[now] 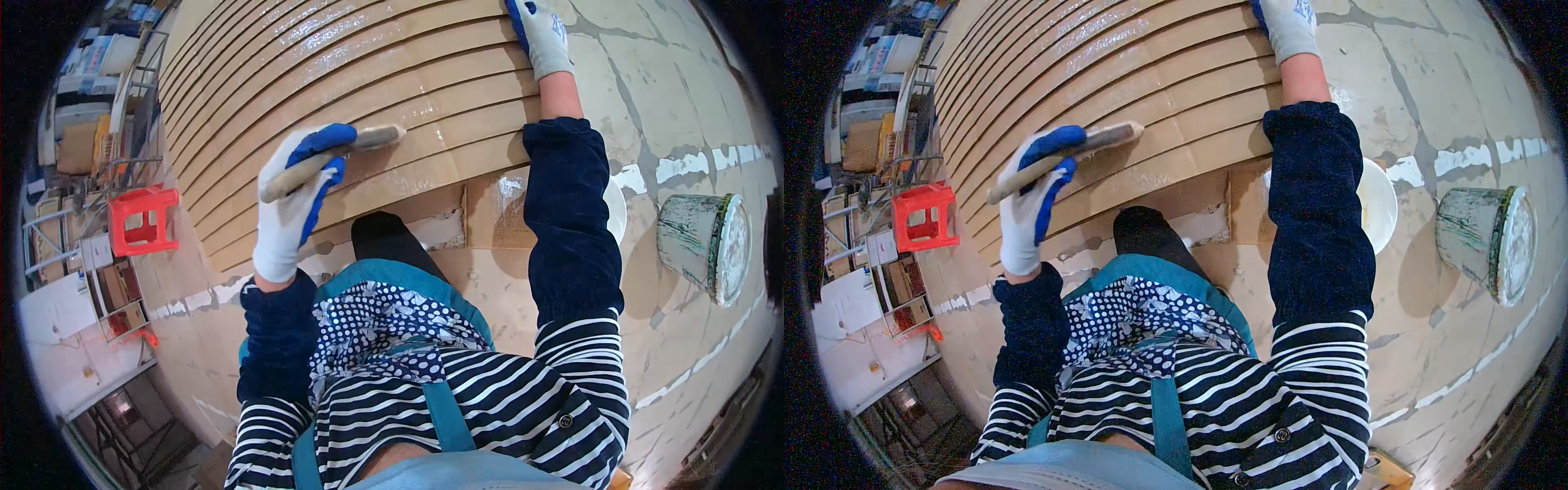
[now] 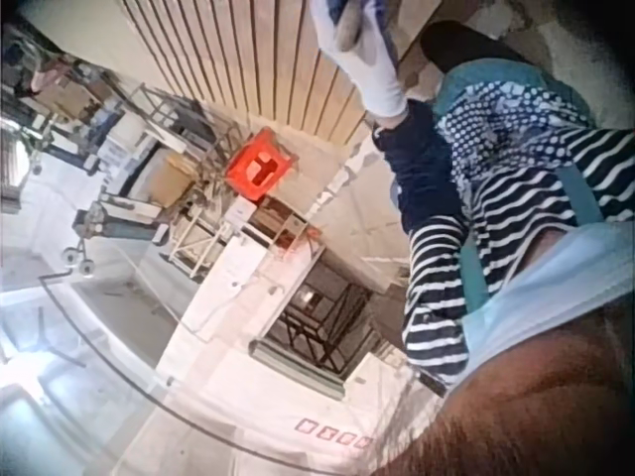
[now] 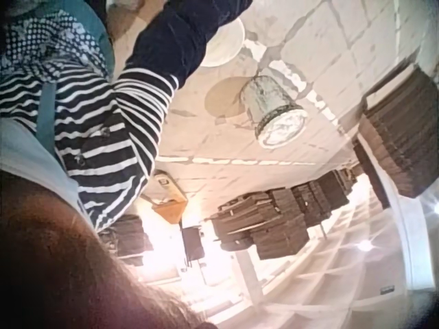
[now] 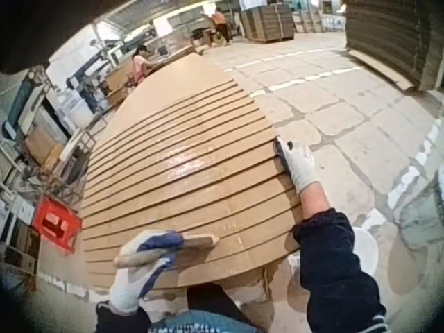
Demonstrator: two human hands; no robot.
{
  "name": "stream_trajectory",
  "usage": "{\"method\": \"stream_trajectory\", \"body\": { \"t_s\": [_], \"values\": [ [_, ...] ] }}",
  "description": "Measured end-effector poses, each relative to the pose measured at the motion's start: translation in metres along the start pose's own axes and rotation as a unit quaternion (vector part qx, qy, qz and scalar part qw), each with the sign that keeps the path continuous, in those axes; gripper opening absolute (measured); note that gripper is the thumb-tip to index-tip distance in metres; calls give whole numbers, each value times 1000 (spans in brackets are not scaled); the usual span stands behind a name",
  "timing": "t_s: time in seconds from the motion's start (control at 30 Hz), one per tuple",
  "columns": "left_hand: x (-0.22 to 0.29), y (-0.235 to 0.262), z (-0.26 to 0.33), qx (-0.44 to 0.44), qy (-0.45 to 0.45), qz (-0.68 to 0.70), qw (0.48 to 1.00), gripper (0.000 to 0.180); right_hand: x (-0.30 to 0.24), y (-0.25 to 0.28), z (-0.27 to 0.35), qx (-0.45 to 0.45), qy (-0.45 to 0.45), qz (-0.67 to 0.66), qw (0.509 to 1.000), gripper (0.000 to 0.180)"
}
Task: Applying glue or a protective coating to a set of wooden slats using a hand brush.
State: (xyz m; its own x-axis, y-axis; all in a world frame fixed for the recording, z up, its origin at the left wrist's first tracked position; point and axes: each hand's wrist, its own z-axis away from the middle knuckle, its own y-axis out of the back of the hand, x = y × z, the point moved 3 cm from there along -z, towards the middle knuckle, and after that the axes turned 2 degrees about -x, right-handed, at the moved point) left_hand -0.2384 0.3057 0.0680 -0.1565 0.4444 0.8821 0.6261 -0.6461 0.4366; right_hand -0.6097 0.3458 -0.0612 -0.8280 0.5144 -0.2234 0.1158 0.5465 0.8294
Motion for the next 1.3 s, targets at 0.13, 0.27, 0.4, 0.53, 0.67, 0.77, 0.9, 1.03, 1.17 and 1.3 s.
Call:
{"method": "stream_trajectory", "body": {
  "t_s": [0.13, 0.27, 0.4, 0.53, 0.67, 0.77, 0.9, 1.03, 1.17, 1.3],
  "values": [
    [-24, -19, 2, 82, 5, 12, 997, 16, 16, 1, 2, 50, 75, -297, 951, 26],
    [-21, -33, -34, 176, -37, 59, 982, 12, 28, -27, -10, -11, -60, -206, 977, 25],
    [-45, -29, -91, 278, -187, -63, 940, 10, -1, -4, -16, -63, -111, -165, 978, 46],
    [-41, -54, -68, 196, -256, -168, 932, 12, 20, -14, -11, -60, -114, -115, 985, 37],
    [-48, -57, -7, 155, -93, -45, 982, 14, 5, 3, -11, -99, -147, -159, 971, 49],
    [-29, -58, -2, 166, -21, 84, 982, 19, 8, 2, -8, -95, -132, -145, 976, 51],
    [-21, -48, -51, 225, -60, 118, 965, 17, 17, -7, -2, -42, -15, -199, 979, 35],
    [-35, -70, -40, 163, -106, -136, 972, 7, 24, -17, -12, -17, 19, -323, 946, 34],
    [-25, -75, 22, 74, -89, -100, 988, 8, 25, -32, -12, -38, -88, -43, 994, 31],
    [-26, -38, 35, 99, 17, 36, 994, 4, 32, -31, -10, -16, -81, -85, 993, 29]
  ]
}}
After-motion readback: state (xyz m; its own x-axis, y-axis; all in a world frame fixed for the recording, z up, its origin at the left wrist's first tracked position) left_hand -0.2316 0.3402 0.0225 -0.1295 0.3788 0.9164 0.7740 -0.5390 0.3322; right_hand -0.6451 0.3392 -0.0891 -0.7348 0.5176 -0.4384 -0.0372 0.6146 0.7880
